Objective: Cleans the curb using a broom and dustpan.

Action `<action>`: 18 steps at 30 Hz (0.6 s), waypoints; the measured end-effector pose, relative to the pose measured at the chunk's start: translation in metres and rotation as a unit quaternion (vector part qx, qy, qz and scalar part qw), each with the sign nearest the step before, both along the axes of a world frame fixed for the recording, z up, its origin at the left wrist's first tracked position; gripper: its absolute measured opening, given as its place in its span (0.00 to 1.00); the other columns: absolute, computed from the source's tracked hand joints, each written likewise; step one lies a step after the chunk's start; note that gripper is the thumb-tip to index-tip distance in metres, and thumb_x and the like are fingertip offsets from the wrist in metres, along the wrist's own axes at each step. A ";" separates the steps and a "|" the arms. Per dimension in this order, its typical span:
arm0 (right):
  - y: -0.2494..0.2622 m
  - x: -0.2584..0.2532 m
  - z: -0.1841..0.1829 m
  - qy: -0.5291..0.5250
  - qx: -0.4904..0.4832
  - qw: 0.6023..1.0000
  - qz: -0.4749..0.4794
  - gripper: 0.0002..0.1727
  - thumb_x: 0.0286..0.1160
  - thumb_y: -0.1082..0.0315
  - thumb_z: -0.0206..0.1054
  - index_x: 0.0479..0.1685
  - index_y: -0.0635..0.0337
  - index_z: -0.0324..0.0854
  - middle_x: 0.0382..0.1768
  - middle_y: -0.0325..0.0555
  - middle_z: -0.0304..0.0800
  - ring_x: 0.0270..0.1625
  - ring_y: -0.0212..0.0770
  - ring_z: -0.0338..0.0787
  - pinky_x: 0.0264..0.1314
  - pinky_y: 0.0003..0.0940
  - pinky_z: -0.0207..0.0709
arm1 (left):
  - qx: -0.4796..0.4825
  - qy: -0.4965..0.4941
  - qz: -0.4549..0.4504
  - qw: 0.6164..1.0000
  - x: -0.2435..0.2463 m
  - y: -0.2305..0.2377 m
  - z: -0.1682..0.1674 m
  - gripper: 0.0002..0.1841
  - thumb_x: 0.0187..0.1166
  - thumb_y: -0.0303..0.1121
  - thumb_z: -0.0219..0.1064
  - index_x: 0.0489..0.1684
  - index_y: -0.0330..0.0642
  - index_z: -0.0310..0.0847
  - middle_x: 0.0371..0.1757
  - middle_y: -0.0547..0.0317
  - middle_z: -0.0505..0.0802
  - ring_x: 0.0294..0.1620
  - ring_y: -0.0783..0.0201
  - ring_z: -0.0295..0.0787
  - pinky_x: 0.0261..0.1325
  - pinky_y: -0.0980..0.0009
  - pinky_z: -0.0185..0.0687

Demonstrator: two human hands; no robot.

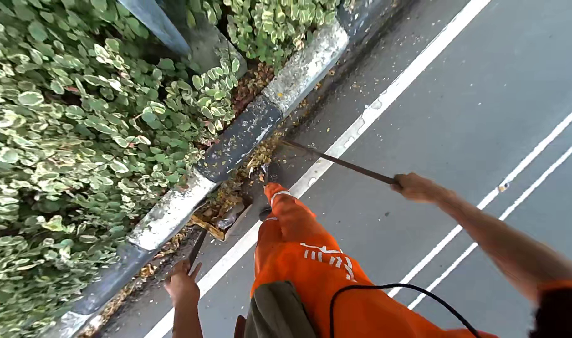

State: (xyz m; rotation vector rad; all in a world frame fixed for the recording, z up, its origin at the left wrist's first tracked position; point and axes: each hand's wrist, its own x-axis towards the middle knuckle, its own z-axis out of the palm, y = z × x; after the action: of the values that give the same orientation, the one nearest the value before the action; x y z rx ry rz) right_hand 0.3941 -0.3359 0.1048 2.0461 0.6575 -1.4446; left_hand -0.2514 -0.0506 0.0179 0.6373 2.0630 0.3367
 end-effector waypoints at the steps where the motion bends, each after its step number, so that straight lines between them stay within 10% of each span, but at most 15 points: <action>1: -0.001 0.012 0.012 -0.018 0.008 1.000 -0.002 0.24 0.91 0.51 0.57 0.57 0.68 0.83 0.49 0.71 0.89 0.58 0.73 0.89 0.59 0.75 0.78 | 0.001 -0.003 0.005 1.000 0.002 0.000 0.000 0.10 0.87 0.32 0.56 0.56 0.36 0.73 0.42 0.55 0.80 0.41 0.59 0.82 0.46 0.51 0.86; 7: 0.043 0.034 0.033 -0.056 0.002 0.995 -0.077 0.22 0.87 0.68 0.63 0.78 0.61 0.71 0.44 0.67 0.87 0.37 0.59 0.90 0.42 0.58 0.84 | -0.002 -0.010 0.027 1.000 0.010 -0.009 0.004 0.17 0.86 0.32 0.58 0.67 0.32 0.69 0.49 0.49 0.79 0.46 0.56 0.82 0.49 0.50 0.86; 11: 0.100 -0.019 -0.034 -0.153 0.093 0.981 -0.069 0.22 0.73 0.72 0.71 0.64 0.74 0.80 0.55 0.79 0.87 0.57 0.78 0.88 0.55 0.78 0.79 | 0.005 -0.017 0.041 0.999 0.000 -0.018 0.002 0.17 0.88 0.33 0.57 0.66 0.31 0.71 0.50 0.48 0.80 0.47 0.56 0.83 0.49 0.51 0.86; 15: 0.110 -0.132 -0.108 -0.042 0.054 0.998 0.012 0.30 0.75 0.70 0.70 0.74 0.80 0.71 0.69 0.78 0.80 0.73 0.74 0.82 0.72 0.70 0.76 | 0.002 -0.032 0.025 0.999 -0.018 -0.024 0.009 0.22 0.89 0.34 0.56 0.75 0.27 0.66 0.59 0.39 0.82 0.53 0.52 0.85 0.52 0.50 0.88; 18: 0.109 -0.179 -0.091 0.067 0.062 0.990 0.110 0.31 0.74 0.73 0.69 0.78 0.73 0.70 0.67 0.77 0.81 0.71 0.74 0.83 0.70 0.72 0.76 | 0.015 -0.043 0.023 0.999 -0.041 -0.029 0.007 0.20 0.89 0.34 0.55 0.71 0.26 0.69 0.56 0.40 0.83 0.50 0.53 0.86 0.50 0.51 0.88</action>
State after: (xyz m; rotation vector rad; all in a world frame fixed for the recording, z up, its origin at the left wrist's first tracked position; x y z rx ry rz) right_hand 0.2151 -0.2264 0.0139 1.9078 1.0200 -1.4512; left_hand -0.2922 -0.0801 0.0248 0.5839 1.9954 0.4159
